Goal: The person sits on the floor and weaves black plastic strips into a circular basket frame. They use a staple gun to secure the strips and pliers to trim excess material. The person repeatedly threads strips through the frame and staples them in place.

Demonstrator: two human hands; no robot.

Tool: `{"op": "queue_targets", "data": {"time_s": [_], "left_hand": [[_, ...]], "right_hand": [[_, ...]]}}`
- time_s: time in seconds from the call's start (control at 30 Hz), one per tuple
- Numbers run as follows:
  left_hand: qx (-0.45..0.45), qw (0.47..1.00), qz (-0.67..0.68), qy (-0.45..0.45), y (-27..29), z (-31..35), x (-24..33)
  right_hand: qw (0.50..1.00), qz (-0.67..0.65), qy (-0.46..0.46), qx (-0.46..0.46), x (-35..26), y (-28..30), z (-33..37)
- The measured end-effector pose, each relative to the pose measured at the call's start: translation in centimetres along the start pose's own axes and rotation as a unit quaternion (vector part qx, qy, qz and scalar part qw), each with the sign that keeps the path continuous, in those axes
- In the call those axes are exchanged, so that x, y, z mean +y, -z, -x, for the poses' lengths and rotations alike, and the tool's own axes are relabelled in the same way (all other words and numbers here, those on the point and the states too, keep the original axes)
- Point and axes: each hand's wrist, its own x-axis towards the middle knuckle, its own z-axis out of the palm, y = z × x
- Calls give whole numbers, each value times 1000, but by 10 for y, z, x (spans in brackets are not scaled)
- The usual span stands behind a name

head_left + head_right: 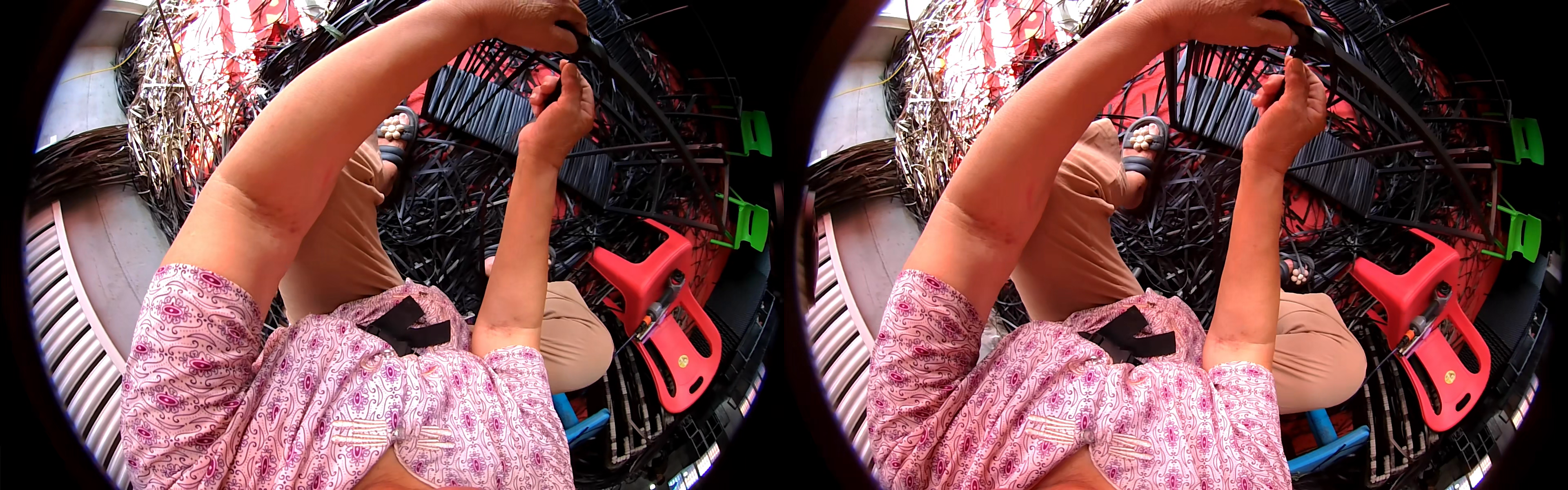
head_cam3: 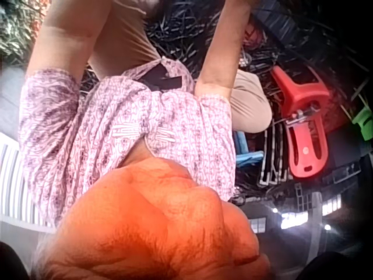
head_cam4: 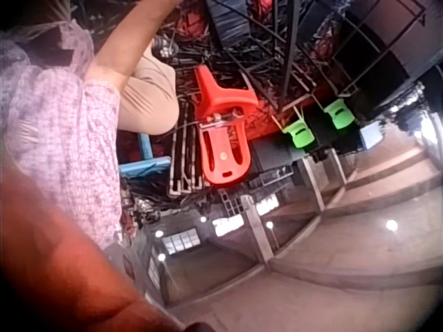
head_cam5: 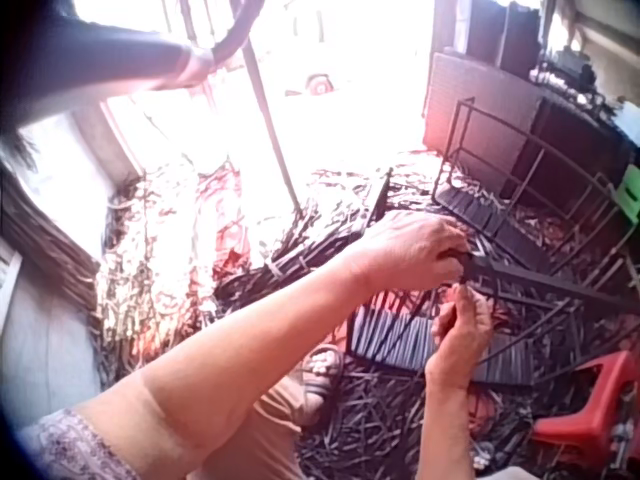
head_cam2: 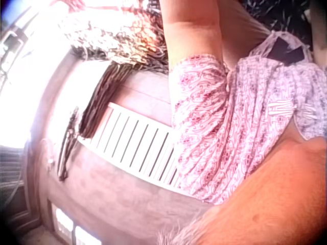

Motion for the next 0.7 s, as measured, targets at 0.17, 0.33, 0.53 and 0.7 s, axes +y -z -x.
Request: {"op": "queue_targets", "data": {"time_s": [0.17, 0.33, 0.53, 0.7], "left_hand": [[36, 998, -40, -13, 0, 1, 7], [106, 991, -65, -59, -11, 2, 3], [100, 990, -86, -55, -13, 2, 5], [96, 989, -106, -47, -14, 3, 7]], "right_hand": [[1000, 6, 15, 1, 0, -1, -3], [998, 30, 49, 4, 2, -2, -5], [996, 46, 74, 17, 4, -4, -6], [996, 39, 76, 27, 6, -6, -6]]}}
